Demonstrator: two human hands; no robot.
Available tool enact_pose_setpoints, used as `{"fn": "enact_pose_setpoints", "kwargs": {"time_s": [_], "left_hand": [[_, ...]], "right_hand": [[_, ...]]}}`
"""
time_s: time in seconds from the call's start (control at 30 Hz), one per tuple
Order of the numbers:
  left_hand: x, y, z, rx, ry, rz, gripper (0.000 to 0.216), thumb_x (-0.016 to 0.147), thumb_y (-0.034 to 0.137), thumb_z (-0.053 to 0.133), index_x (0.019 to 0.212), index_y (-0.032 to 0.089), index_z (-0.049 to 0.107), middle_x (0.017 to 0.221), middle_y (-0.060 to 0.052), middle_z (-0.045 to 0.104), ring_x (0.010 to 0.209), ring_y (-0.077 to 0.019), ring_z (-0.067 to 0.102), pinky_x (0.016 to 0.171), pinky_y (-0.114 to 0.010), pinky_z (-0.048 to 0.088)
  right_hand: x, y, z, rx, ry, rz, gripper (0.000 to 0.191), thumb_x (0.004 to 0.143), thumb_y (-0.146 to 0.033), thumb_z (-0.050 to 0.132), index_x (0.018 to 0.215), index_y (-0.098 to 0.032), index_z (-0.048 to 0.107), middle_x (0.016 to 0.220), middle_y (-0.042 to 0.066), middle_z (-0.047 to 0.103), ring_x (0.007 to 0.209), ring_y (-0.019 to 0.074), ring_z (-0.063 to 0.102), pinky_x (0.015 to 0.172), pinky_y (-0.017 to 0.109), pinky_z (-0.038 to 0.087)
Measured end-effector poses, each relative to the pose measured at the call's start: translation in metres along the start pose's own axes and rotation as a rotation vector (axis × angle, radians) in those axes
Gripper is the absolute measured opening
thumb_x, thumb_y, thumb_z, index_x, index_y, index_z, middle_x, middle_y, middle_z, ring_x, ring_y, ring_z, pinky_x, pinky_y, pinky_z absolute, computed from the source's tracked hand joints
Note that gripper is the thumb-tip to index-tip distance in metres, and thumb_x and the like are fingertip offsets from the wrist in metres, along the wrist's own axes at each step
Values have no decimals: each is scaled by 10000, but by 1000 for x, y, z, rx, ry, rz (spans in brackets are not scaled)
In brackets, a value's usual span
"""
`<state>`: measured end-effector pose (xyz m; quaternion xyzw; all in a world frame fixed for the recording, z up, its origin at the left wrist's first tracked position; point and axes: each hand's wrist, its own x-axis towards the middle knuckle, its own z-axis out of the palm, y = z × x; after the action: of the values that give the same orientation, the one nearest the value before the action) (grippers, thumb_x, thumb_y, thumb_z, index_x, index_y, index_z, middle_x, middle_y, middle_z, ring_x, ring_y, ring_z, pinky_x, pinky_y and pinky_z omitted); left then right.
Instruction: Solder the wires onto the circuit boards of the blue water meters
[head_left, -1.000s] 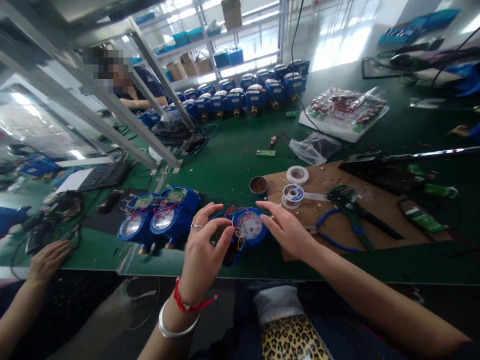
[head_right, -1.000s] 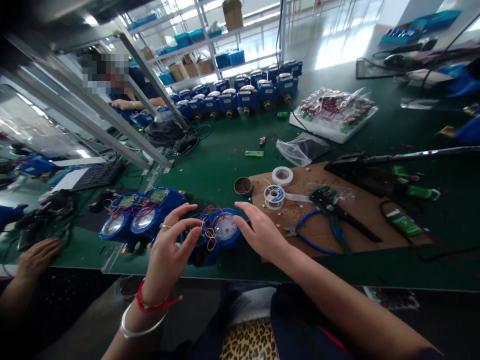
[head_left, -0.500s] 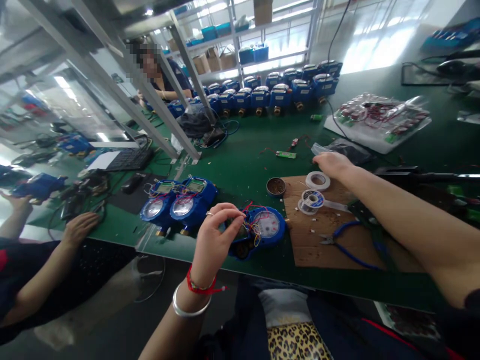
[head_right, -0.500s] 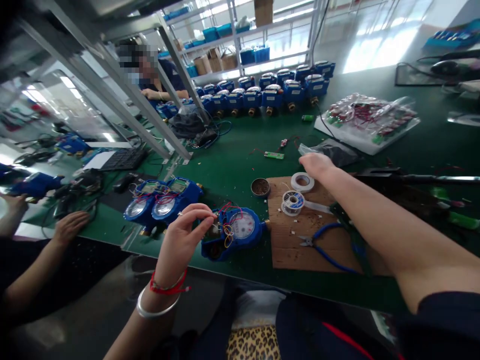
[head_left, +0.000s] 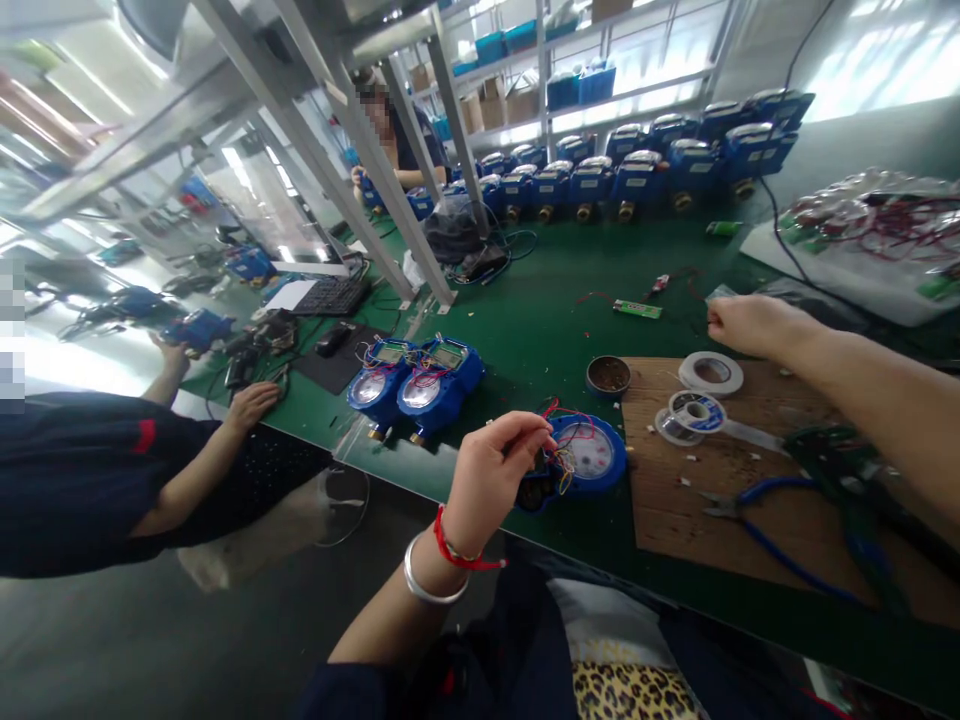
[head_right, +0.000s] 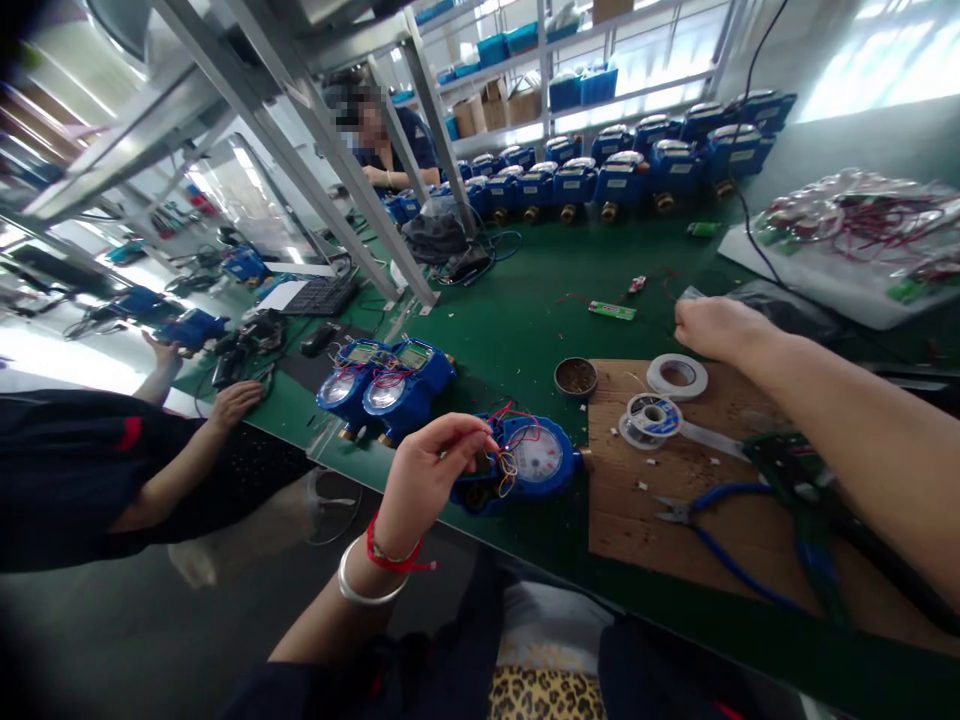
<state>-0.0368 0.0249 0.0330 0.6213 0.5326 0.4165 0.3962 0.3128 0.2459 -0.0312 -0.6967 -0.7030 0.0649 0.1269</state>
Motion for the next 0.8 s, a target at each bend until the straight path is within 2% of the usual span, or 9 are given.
{"fn": "enact_pose_setpoints", "kwargs": {"time_s": [0.13,0.2,0.3,0.4,0.5,0.57,0.67,0.73,0.8], "left_hand": [[-1,1,2,80,4,51,120,919,257,582,940,200,685,809,-18,710,724,-133,643,692,-245,526],[-1,0,2,127,2,51,132,918,266,585,964,208,694,854,-29,723,770,-152,659,712,-263,536],[-2,-2,2,150,-2,39,150,910,281,598,1000,217,699,922,-42,734,837,-177,678,741,-288,554],[-5,-1,3,126,-10,42,153,911,284,597,1005,217,698,935,-47,733,837,-182,685,749,-303,567],[-7,0,-6,161,18,127,192,922,296,583,1065,214,684,1022,-62,715,849,-170,680,790,-311,568],[-6,-8,-26,281,154,234,244,930,291,572,1146,209,650,1151,-83,669,972,-180,661,885,-333,547],[0,-43,-78,573,544,339,324,940,270,539,1250,183,571,1314,-117,561,1264,-233,510,1100,-433,401],[4,-78,-119,678,749,256,368,946,278,511,1293,155,521,1381,-149,477,1351,-261,413,1163,-480,298],[9,-114,-155,666,757,98,468,922,312,547,1353,154,456,1461,-175,355,1425,-293,290,1196,-498,211]], "right_hand": [[-24,-22,-22,105,66,-96,191,870,-250,580,1009,-130,631,920,139,701,821,165,645,773,304,433],[-49,-45,-35,363,67,-151,185,862,-268,600,1019,-170,592,887,93,701,756,137,655,724,261,474],[-95,-86,-52,789,-48,-206,158,838,-306,636,928,-197,566,812,69,687,685,138,645,640,262,509],[-135,-122,-59,945,-126,-239,185,818,-366,658,880,-208,586,774,53,677,668,141,633,629,271,534],[-161,-141,-54,924,-112,-277,211,808,-432,657,879,-241,604,817,51,679,707,181,653,661,336,572],[-176,-146,-48,870,-43,-249,222,805,-483,645,905,-288,612,887,54,683,770,226,672,705,412,590],[-206,-145,-28,882,1,-53,205,812,-546,599,949,-395,572,959,57,672,839,273,686,789,502,582],[-227,-135,-3,848,59,99,222,803,-589,561,984,-462,534,1025,85,652,897,306,680,874,548,534],[-242,-117,33,799,128,122,299,744,-650,524,1013,-520,522,1034,122,648,888,353,680,854,602,499]]}}
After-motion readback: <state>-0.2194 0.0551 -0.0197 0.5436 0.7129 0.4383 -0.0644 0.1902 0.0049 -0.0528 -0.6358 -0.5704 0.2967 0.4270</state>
